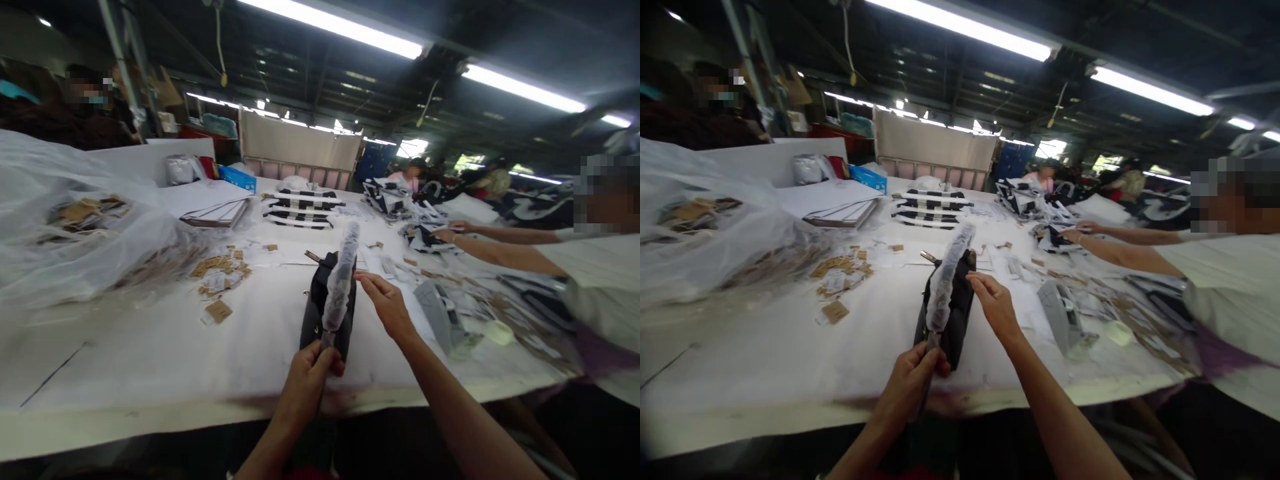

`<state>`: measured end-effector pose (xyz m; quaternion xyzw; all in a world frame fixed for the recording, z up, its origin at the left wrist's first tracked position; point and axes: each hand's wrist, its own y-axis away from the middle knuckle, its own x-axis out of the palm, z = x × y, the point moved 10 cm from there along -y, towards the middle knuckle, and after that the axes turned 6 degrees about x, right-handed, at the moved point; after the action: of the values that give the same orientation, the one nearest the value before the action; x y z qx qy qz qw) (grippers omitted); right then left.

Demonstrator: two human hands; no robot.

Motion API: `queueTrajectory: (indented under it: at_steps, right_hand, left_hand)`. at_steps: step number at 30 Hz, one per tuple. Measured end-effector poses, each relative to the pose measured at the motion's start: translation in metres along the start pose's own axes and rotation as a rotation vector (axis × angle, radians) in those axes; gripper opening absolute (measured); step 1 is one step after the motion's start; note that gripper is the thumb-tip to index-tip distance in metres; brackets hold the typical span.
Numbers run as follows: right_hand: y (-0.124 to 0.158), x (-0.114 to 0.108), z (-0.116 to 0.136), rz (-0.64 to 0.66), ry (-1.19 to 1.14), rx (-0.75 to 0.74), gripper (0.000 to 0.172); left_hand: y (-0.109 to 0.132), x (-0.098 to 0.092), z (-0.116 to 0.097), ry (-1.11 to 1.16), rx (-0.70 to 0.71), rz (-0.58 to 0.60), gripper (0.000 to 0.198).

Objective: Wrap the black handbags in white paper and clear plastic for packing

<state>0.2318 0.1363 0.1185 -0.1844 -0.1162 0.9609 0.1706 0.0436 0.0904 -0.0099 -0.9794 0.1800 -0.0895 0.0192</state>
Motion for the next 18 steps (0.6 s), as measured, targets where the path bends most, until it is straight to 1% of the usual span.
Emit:
queueTrajectory:
  at_steps: [2, 3, 4, 5, 6, 8, 9, 11, 13, 16, 18]
  right_hand:
    - [0.026, -0.028, -0.025, -0.110, -0.012, 0.135, 0.038]
    - [0.041, -0.034, -0.039, -0.120, -0.020, 0.207, 0.040]
    - [0.057, -0.033, -0.051, -0.089, -0.033, 0.274, 0.041]
    - [0.072, -0.025, -0.061, -0.026, -0.052, 0.328, 0.041]
    - [0.086, -0.013, -0.068, 0.052, -0.076, 0.369, 0.040]
    - [0.108, 0.018, -0.072, 0.194, -0.155, 0.420, 0.036]
    - [0.115, 0.033, -0.071, 0.237, -0.208, 0.437, 0.033]
    - [0.120, 0.054, -0.065, 0.246, -0.299, 0.466, 0.029]
    - [0.117, 0.065, -0.059, 0.209, -0.342, 0.480, 0.028]
    - [0.109, 0.067, -0.054, 0.127, -0.338, 0.469, 0.030]
    - [0.104, 0.063, -0.048, 0.079, -0.257, 0.417, 0.029]
  left_hand:
    - [-0.002, 0.001, 0.008, 0.034, -0.034, -0.001, 0.038]
    - [-0.003, 0.001, 0.012, 0.045, -0.053, -0.002, 0.040]
    - [-0.005, 0.002, 0.015, 0.046, -0.068, -0.005, 0.042]
    - [-0.006, 0.002, 0.017, 0.039, -0.077, -0.008, 0.044]
    - [-0.007, 0.002, 0.017, 0.026, -0.081, -0.014, 0.045]
    - [-0.006, 0.003, 0.013, -0.003, -0.076, -0.026, 0.045]
    - [-0.005, 0.003, 0.009, -0.019, -0.063, -0.034, 0.044]
    - [-0.003, 0.004, -0.002, -0.065, -0.029, -0.043, 0.041]
    - [-0.001, 0.005, -0.010, -0.127, 0.003, -0.051, 0.039]
    - [0.001, 0.003, -0.016, -0.213, 0.037, -0.084, 0.041]
    - [0.002, 0.000, -0.016, -0.248, 0.052, -0.111, 0.042]
